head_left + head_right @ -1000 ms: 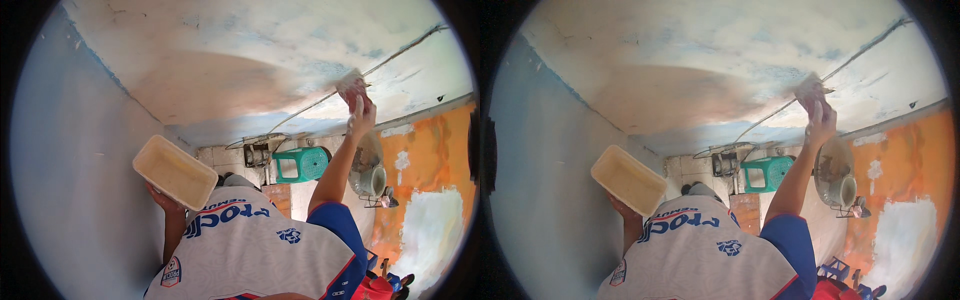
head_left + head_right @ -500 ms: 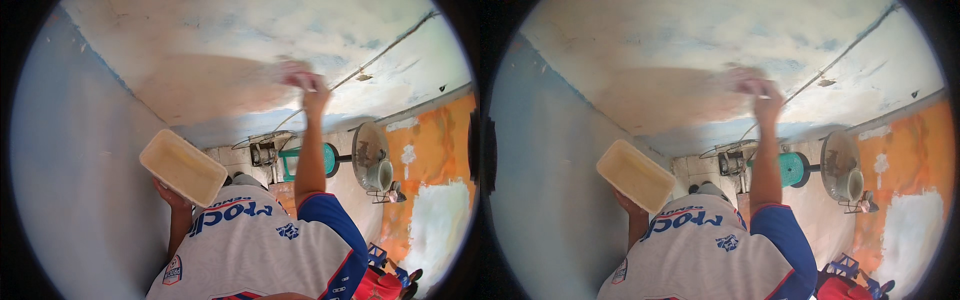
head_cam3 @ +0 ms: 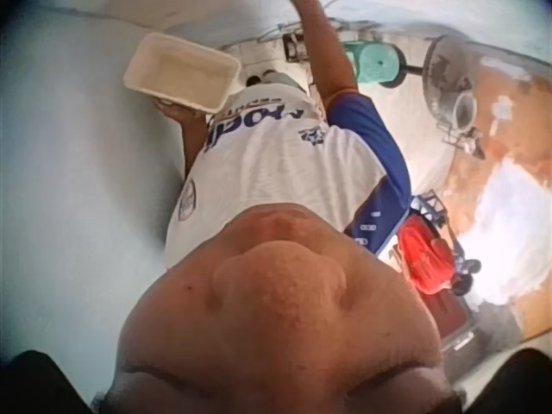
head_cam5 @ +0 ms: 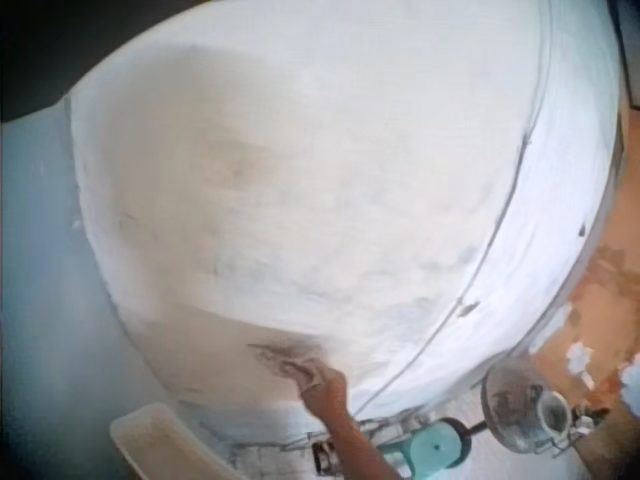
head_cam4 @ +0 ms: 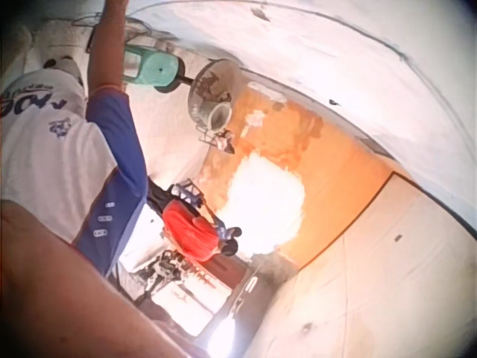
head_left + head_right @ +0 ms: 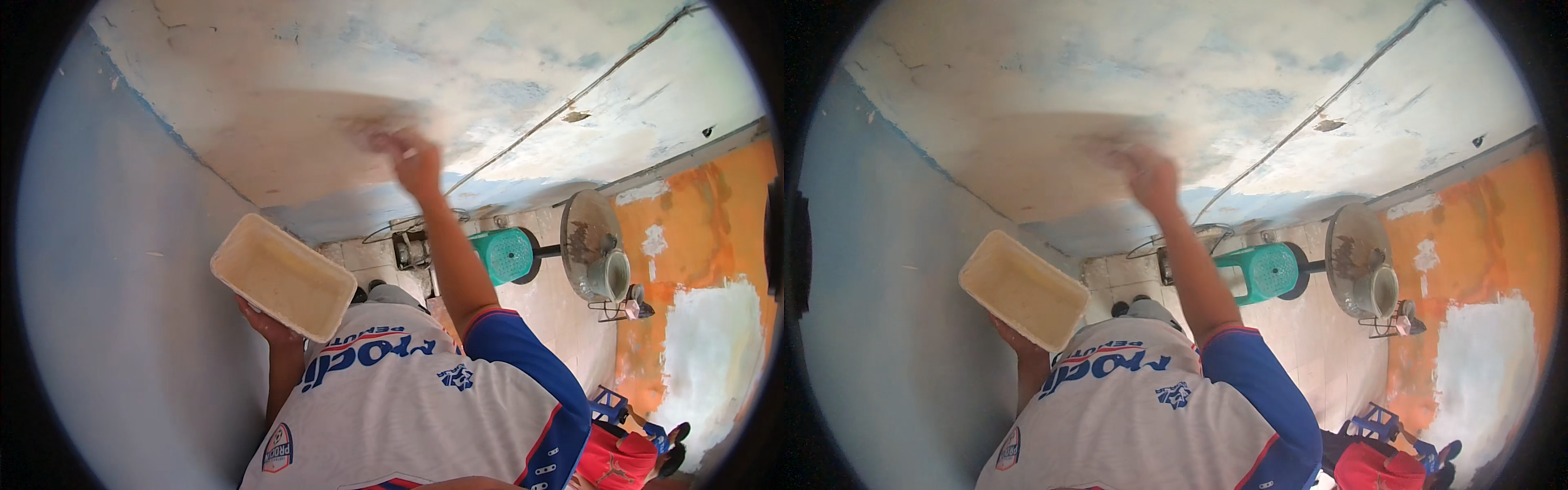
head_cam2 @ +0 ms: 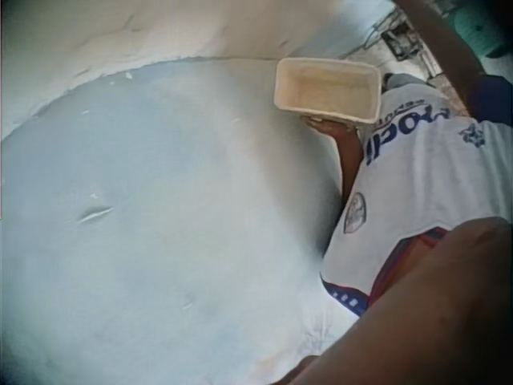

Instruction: The person patches a ceiling by applying filler with a putty knife and smoothing it over cracks and holes, while holding a container of filler in their other hand.

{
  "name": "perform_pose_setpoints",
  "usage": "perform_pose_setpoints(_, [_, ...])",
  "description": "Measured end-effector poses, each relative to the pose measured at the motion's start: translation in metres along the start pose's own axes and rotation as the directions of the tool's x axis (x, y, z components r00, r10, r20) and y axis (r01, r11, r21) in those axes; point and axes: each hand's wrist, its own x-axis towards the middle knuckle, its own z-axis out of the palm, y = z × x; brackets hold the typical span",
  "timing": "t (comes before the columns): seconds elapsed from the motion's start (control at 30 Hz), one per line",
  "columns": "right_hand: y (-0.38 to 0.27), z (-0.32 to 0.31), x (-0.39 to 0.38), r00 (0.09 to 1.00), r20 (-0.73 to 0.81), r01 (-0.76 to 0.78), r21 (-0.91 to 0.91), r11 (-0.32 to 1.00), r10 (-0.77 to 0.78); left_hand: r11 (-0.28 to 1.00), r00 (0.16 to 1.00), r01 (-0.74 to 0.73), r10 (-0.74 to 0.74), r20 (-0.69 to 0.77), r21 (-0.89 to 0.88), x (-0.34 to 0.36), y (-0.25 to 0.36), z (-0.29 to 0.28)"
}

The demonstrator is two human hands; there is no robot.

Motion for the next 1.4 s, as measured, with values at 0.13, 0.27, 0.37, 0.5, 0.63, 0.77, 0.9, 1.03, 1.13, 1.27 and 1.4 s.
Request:
perform_pose_setpoints(0.13, [0.041, -0.130, 0.057, 0.897, -0.292, -0.188, 0.426, 0.885, 0.331, 0.999, 0.991, 0.032, -0.032, -0.127, -0.003, -0.006, -0.002, -0.010])
perform_pose_setpoints(0.27, [0.075, -0.223, 0.051, 0.773, -0.586, -0.160, 0.193, 0.968, 0.244, 0.998, 0.979, 0.064, -0.067, -0.194, -0.019, -0.008, -0.004, 0.003])
perform_pose_setpoints(0.37, [0.033, -0.195, 0.025, 0.750, -0.560, -0.309, 0.176, 0.935, 0.353, 0.990, 0.988, 0.100, -0.110, -0.108, -0.095, -0.005, -0.009, -0.004])
perform_pose_setpoints(0.5, [0.028, -0.084, -0.001, 0.949, -0.156, -0.202, 0.362, 0.910, 0.273, 0.995, 0.994, 0.096, -0.097, -0.050, -0.019, -0.007, -0.003, 0.019])
perform_pose_setpoints(0.63, [0.056, -0.120, 0.044, 0.870, -0.287, -0.227, 0.487, 0.843, 0.400, 0.995, 0.999, 0.032, -0.031, -0.007, 0.091, -0.014, -0.004, 0.005])
perform_pose_setpoints(0.77, [0.103, -0.230, 0.062, 0.720, -0.626, -0.105, 0.329, 0.939, 0.300, 0.996, 0.993, 0.055, -0.048, -0.110, 0.065, -0.013, -0.006, 0.000])
perform_pose_setpoints(0.9, [0.066, -0.233, 0.040, 0.607, -0.667, -0.068, 0.497, 0.865, 0.431, 0.997, 0.990, 0.072, -0.072, -0.123, -0.008, -0.010, -0.011, -0.006])
perform_pose_setpoints(1.03, [0.065, -0.176, 0.031, 0.801, -0.514, 0.012, 0.529, 0.849, 0.309, 0.996, 0.996, 0.083, -0.084, -0.029, -0.030, -0.006, -0.008, -0.004])
perform_pose_setpoints(1.13, [0.073, -0.164, 0.054, 0.850, -0.403, -0.065, 0.558, 0.828, 0.338, 1.000, 0.997, 0.011, -0.013, 0.081, 0.022, -0.003, -0.009, -0.018])
perform_pose_setpoints(1.27, [0.111, -0.221, 0.078, 0.810, -0.532, -0.026, 0.389, 0.921, 0.248, 0.996, 0.992, -0.050, 0.040, 0.120, 0.074, -0.003, -0.010, -0.027])
perform_pose_setpoints(1.4, [0.093, -0.263, 0.060, 0.740, -0.592, 0.006, 0.480, 0.877, 0.319, 0.996, 0.998, 0.055, -0.057, -0.040, -0.067, -0.009, -0.010, -0.009])
